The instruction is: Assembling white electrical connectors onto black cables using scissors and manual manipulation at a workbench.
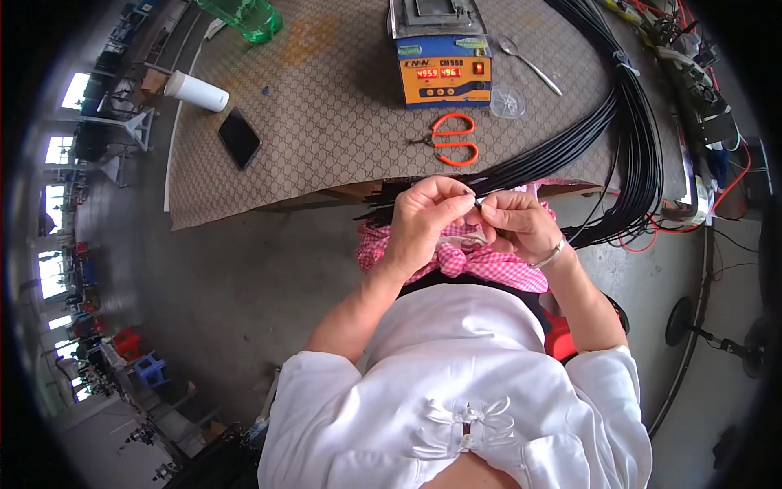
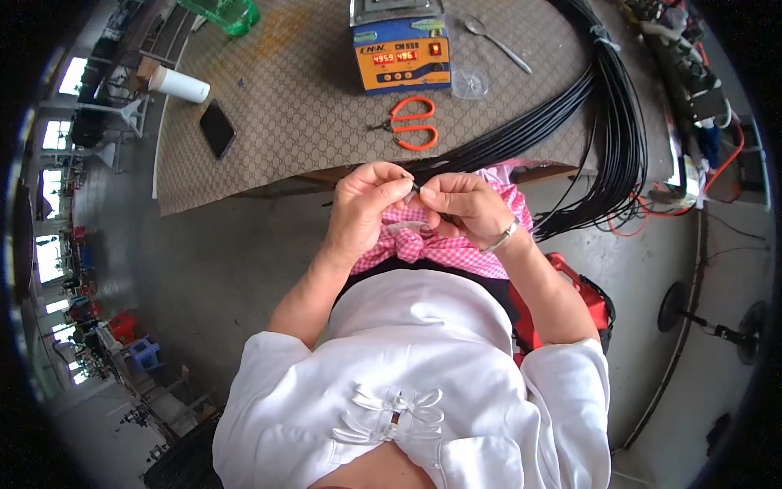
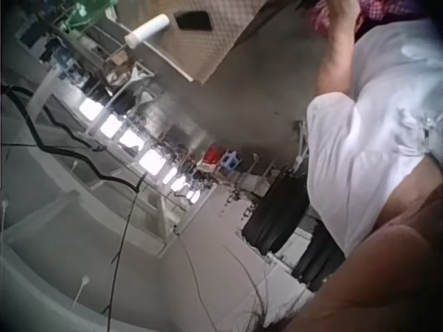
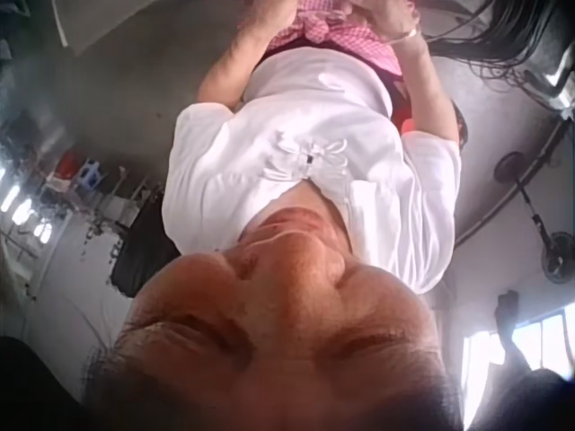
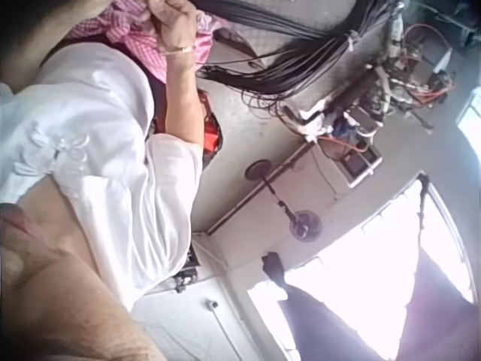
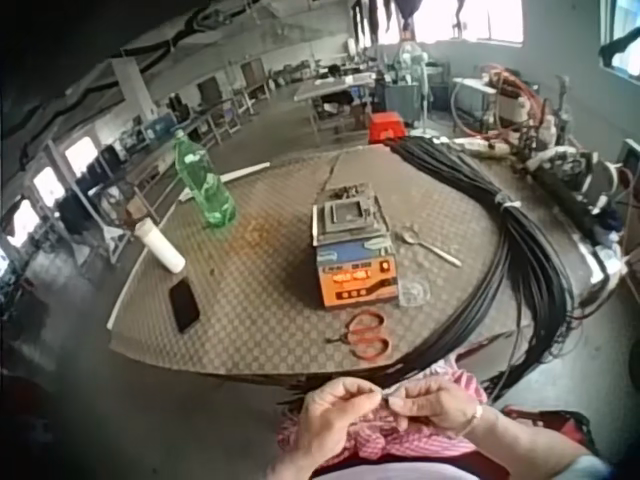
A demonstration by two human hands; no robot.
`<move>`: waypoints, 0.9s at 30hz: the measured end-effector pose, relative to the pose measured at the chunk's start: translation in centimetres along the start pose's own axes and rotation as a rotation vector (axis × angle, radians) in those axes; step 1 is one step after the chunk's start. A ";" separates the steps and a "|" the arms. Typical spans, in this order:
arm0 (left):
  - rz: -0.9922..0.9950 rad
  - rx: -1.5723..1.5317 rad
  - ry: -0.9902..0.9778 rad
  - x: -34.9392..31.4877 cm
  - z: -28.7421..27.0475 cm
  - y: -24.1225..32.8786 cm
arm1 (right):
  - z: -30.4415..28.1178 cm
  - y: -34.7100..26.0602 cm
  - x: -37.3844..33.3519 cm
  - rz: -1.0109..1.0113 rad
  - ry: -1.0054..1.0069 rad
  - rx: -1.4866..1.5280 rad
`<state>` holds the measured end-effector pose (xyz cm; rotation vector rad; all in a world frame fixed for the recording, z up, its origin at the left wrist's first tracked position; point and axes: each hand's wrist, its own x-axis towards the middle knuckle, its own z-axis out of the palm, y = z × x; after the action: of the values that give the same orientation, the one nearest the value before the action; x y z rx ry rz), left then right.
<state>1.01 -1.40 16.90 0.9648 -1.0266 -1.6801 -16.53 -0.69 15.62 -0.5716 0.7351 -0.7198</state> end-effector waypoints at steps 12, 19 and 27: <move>-0.281 -0.401 0.038 1.6 -0.7 -2.2 | 0.2 1.1 0.3 -0.167 0.179 -0.304; -0.175 -0.234 -0.061 0.9 -0.6 -1.4 | -1.0 0.2 0.0 -0.032 0.071 0.021; 0.012 0.052 -0.019 1.0 -0.1 -1.0 | -1.4 -0.4 0.1 0.064 -0.009 0.033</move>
<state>0.54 -2.14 15.80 0.9767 -1.0914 -1.6627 -17.68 -1.33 14.93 -0.5187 0.7283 -0.6688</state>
